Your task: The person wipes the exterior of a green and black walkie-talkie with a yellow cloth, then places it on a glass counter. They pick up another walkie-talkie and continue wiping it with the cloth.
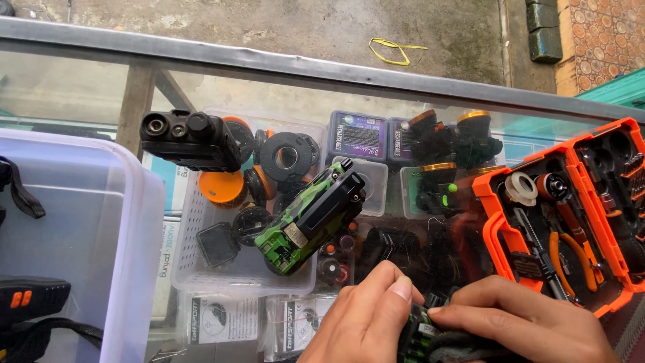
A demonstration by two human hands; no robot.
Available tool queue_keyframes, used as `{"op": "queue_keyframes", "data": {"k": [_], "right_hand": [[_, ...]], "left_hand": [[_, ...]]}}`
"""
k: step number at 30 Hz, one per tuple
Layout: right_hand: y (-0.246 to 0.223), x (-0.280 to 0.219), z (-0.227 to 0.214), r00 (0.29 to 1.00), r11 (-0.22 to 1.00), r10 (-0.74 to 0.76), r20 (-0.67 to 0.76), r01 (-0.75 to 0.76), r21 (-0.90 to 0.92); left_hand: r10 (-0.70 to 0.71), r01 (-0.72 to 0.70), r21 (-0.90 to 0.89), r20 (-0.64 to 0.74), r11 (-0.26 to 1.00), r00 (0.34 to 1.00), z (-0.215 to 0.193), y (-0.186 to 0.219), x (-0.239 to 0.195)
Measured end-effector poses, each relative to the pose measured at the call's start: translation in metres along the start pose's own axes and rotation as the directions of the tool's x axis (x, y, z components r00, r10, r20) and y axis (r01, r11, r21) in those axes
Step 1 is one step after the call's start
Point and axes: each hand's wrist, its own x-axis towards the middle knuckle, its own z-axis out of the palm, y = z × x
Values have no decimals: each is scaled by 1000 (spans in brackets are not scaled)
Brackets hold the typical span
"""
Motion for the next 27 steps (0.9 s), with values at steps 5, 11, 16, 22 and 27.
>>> {"op": "queue_keyframes", "data": {"k": [5,11,16,22,27], "right_hand": [[-17,2,15,1000,1000,-12,19,12,-17],[19,-8,8,997,999,-41,59,43,-21],[8,-4,11,997,999,-47,67,48,-24],[29,-1,-6,996,997,-47,79,51,-52],[9,1,-7,997,996,-37,72,43,-81]], "left_hand": [[-7,9,43,-35,999,999,3,-22,11],[-26,34,82,-100,996,995,-2,-19,8],[-39,58,139,-136,989,990,2,-31,10],[-41,72,197,-161,978,986,-10,9,-8],[-34,78,259,-171,963,985,-6,5,-8]]}}
